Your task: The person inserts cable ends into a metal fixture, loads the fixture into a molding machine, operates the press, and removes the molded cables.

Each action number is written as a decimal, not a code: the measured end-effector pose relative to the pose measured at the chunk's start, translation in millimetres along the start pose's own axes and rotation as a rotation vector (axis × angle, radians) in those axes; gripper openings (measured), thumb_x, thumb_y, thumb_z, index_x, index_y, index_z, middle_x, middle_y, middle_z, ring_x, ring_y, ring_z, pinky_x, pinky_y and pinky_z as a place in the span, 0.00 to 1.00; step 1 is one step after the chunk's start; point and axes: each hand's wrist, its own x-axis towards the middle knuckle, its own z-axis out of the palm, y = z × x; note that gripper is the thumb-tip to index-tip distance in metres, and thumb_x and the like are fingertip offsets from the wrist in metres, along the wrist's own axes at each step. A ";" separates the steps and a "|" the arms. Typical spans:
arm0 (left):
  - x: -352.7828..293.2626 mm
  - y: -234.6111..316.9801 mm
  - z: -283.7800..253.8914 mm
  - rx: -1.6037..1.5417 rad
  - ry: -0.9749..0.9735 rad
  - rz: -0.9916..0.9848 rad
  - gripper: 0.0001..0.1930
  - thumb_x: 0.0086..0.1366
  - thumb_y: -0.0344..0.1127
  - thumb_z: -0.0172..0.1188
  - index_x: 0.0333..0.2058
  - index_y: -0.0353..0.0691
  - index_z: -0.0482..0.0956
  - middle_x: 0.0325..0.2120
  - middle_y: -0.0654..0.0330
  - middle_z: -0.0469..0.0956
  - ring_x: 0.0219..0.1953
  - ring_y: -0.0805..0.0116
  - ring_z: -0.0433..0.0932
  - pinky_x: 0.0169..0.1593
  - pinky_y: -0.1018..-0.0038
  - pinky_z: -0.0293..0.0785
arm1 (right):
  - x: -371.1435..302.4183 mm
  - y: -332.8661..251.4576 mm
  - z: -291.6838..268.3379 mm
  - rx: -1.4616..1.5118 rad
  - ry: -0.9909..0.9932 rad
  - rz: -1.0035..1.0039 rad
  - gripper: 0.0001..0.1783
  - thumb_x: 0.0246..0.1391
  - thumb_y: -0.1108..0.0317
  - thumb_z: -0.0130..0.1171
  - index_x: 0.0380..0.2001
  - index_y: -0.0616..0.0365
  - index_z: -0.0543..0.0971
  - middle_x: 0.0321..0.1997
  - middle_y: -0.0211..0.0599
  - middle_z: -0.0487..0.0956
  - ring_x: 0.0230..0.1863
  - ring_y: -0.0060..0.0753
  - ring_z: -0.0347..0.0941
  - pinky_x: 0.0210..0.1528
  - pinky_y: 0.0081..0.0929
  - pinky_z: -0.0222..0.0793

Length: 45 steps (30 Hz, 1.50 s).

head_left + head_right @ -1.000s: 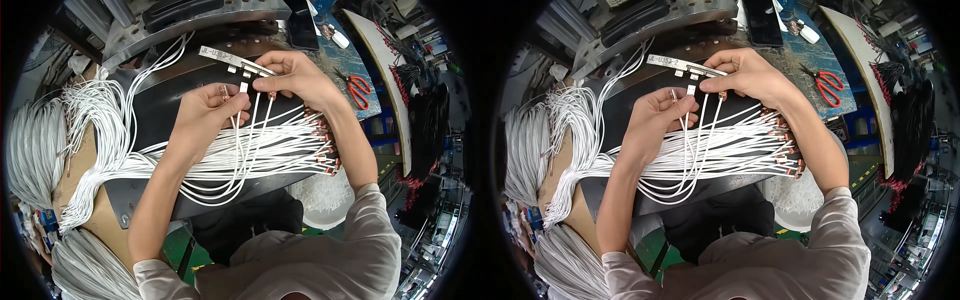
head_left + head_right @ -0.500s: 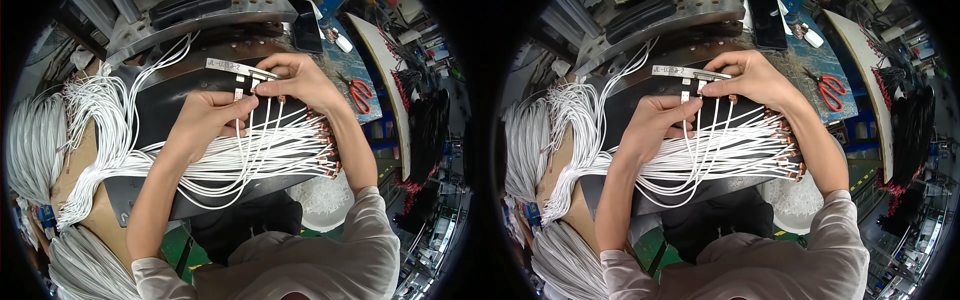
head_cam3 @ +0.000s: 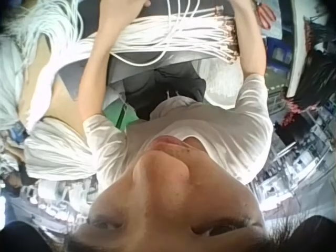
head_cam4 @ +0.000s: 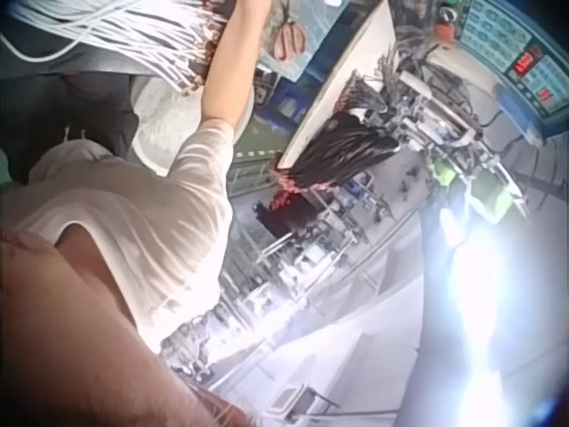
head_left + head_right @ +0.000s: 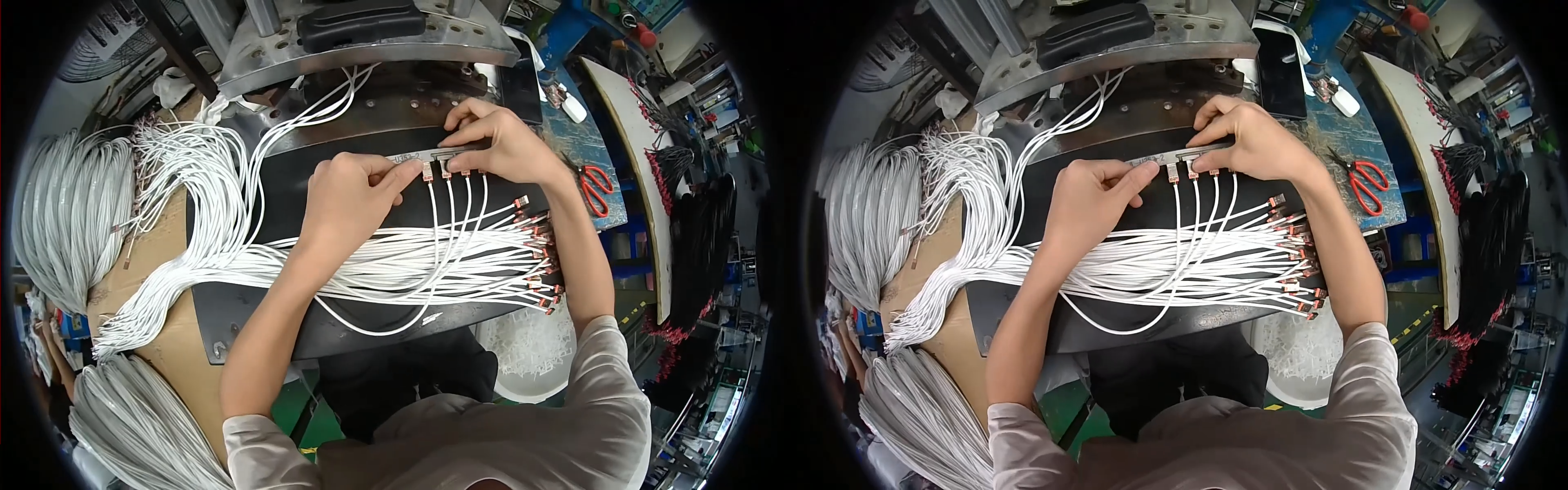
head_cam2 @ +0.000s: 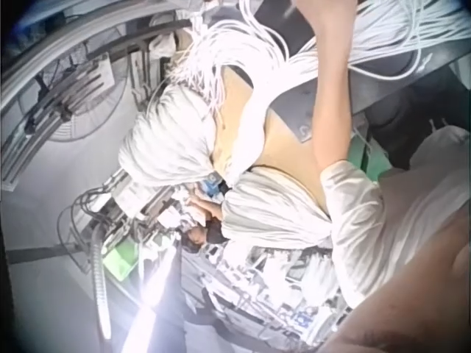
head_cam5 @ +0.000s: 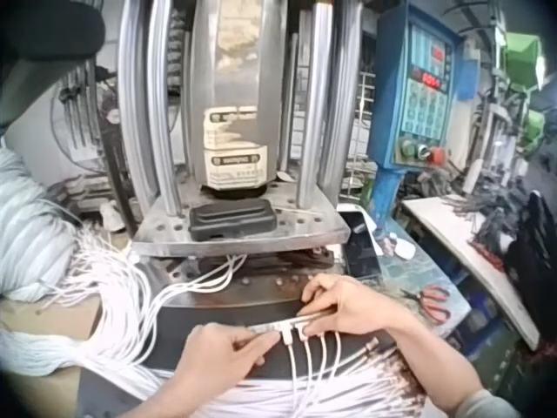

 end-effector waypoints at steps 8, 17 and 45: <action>42.7 -22.8 5.6 0.548 0.685 0.852 0.08 0.59 0.31 0.65 0.36 0.34 0.83 0.34 0.52 0.79 0.43 0.58 0.77 0.36 0.67 0.77 | 69.0 30.6 -9.9 -0.565 0.331 -0.113 0.21 0.58 0.62 0.61 0.53 0.60 0.78 0.50 0.44 0.78 0.52 0.43 0.74 0.58 0.38 0.67; 117.8 -10.7 2.4 0.856 0.574 0.534 0.05 0.52 0.23 0.64 0.30 0.36 0.81 0.34 0.49 0.82 0.40 0.52 0.82 0.41 0.59 0.81 | 166.1 89.5 -5.5 -0.700 0.755 -0.222 0.17 0.61 0.65 0.55 0.51 0.57 0.77 0.52 0.45 0.78 0.54 0.48 0.72 0.58 0.37 0.68; -92.3 -40.0 -33.6 0.631 0.354 0.569 0.20 0.58 0.36 0.67 0.48 0.35 0.78 0.47 0.52 0.75 0.53 0.53 0.72 0.56 0.59 0.64 | -22.5 -3.9 -55.7 -0.079 -0.206 0.111 0.12 0.54 0.68 0.65 0.38 0.65 0.79 0.42 0.44 0.81 0.44 0.45 0.75 0.48 0.35 0.68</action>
